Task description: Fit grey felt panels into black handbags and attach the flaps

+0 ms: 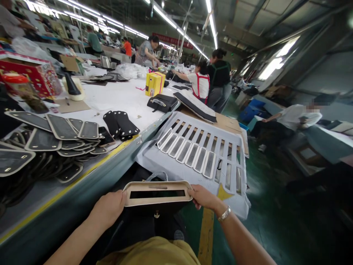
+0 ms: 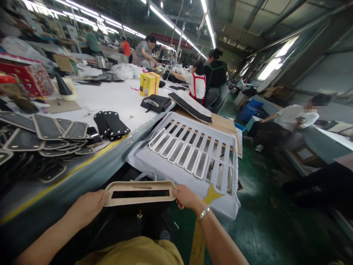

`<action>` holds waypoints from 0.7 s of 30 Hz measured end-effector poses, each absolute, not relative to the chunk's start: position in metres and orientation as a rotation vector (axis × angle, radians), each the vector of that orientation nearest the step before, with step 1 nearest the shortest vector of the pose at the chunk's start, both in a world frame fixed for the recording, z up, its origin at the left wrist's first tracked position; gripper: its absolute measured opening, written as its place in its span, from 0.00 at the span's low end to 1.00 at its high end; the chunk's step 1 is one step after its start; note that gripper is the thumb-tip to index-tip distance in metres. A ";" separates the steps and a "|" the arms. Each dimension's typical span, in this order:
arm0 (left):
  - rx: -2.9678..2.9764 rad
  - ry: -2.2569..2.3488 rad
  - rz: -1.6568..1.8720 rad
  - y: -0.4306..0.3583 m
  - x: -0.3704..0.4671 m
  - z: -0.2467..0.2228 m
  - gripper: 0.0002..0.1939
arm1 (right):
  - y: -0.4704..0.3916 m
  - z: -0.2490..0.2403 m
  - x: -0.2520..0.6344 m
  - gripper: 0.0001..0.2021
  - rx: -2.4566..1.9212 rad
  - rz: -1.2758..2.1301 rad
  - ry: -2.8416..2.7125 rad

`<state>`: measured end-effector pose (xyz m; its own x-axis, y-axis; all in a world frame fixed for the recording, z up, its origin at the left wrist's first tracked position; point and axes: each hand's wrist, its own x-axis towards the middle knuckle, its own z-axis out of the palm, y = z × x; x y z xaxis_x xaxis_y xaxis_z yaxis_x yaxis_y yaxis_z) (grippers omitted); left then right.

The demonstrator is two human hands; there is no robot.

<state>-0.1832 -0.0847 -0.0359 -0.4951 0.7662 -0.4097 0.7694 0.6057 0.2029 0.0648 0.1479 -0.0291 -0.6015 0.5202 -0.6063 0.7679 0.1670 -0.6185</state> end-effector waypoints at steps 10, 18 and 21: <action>1.313 2.416 -0.046 -0.078 -0.192 -0.035 0.21 | 0.132 -0.039 0.064 0.13 1.317 -1.442 2.210; 1.294 2.403 0.003 -0.078 -0.203 -0.031 0.18 | 0.111 -0.054 0.070 0.14 1.381 -1.539 2.118; 1.273 2.393 0.070 -0.080 -0.203 -0.029 0.18 | 0.110 -0.057 0.069 0.17 1.423 -1.556 2.093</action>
<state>-0.2027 -0.0802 -0.0286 -0.4882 0.8016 -0.3450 0.7800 0.5781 0.2396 0.0692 0.1103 -0.0566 -0.5302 0.5810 -0.6175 0.7587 0.0000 -0.6515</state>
